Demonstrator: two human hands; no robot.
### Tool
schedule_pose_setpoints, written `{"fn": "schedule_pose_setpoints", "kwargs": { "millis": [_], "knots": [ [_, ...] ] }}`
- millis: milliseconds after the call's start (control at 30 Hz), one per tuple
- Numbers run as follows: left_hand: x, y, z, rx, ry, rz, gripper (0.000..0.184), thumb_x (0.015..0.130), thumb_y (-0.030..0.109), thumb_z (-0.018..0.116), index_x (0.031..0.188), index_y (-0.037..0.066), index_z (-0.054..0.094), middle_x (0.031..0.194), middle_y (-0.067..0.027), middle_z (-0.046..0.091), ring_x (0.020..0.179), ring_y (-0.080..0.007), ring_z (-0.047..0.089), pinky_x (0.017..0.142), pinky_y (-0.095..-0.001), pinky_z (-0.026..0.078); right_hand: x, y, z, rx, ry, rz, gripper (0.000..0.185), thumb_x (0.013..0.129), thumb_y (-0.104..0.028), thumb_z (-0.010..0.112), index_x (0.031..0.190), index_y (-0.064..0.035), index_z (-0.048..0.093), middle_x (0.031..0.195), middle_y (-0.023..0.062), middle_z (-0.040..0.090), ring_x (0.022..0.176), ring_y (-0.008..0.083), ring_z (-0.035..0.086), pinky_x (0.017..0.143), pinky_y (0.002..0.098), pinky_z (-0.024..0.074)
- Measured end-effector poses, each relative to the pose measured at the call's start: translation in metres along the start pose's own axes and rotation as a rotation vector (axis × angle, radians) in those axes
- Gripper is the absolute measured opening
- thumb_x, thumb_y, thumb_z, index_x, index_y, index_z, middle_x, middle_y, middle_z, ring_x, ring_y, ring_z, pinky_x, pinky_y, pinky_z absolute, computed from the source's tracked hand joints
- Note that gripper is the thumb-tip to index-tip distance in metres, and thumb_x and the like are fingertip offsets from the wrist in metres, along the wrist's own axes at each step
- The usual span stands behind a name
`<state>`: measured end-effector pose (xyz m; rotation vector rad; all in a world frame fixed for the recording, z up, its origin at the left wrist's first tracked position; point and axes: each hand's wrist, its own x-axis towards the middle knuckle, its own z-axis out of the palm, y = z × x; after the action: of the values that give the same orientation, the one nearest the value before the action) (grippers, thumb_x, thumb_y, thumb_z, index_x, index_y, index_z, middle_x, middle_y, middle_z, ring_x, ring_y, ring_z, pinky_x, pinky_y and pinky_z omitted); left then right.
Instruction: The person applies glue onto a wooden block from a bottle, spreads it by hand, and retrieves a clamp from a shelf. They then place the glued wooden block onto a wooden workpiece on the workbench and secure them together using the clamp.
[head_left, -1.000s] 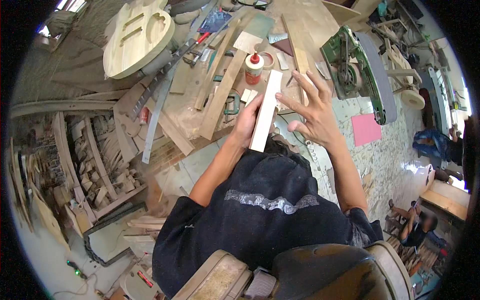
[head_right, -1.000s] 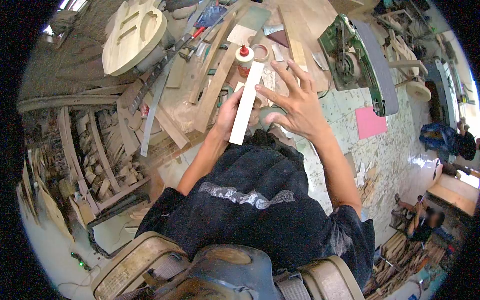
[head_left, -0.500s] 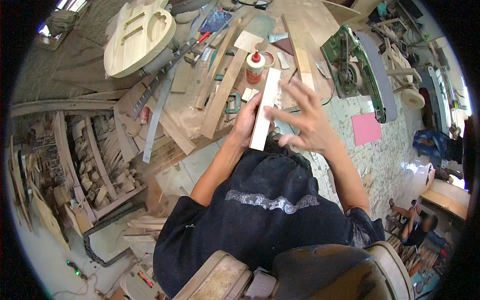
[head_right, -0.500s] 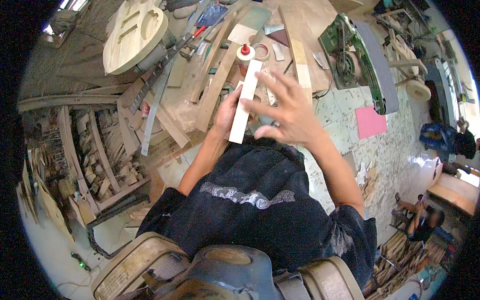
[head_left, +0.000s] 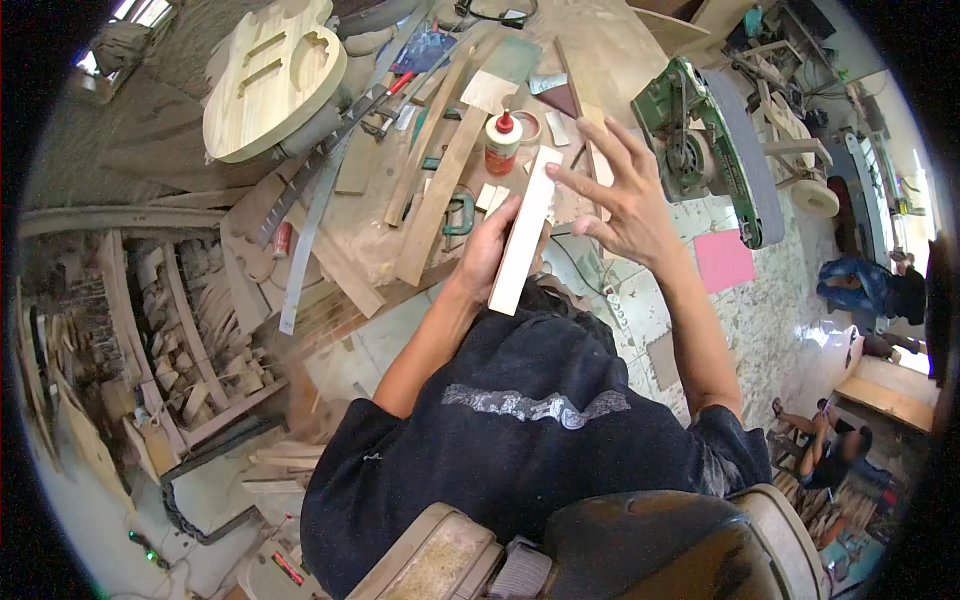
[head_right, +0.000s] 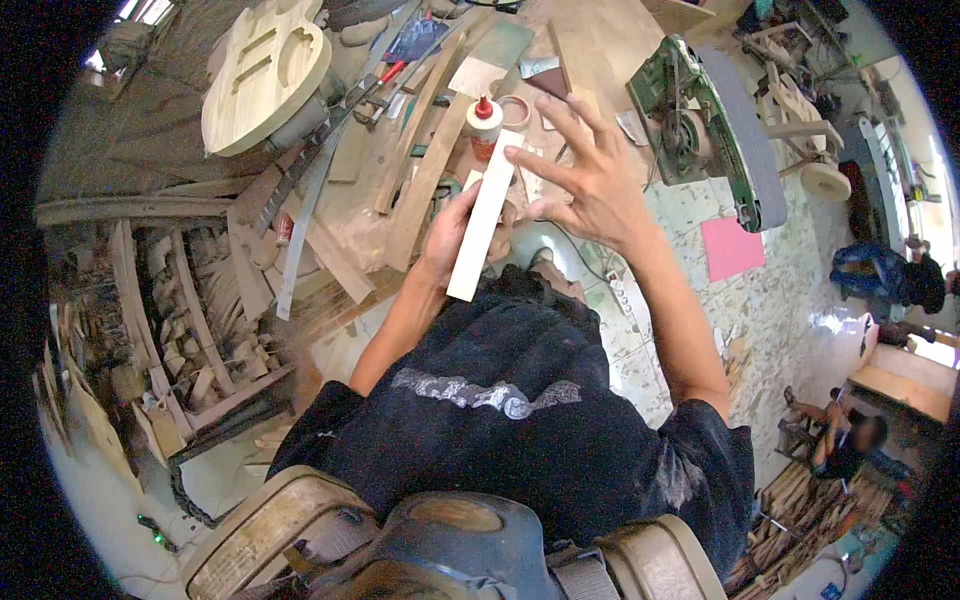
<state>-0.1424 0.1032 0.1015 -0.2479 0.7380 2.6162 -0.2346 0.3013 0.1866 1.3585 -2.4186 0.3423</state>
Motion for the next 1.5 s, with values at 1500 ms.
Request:
{"fn": "schedule_pose_setpoints", "kwargs": {
  "millis": [1500],
  "knots": [
    [-0.007,0.000,-0.003,0.052,0.037,-0.001,0.037,0.107,0.039,0.037,0.111,0.010,0.059,0.081,-0.0029,0.064,0.058,-0.0090,0.057,0.048,-0.0235,0.049,-0.002,0.000,0.008,0.032,-0.090,0.125,0.062,0.089,-0.076,0.043,0.138,-0.0425,0.060,0.164,0.0085,0.028,0.146,0.0398,0.026,0.117,0.0548,0.0207]
  ]
}}
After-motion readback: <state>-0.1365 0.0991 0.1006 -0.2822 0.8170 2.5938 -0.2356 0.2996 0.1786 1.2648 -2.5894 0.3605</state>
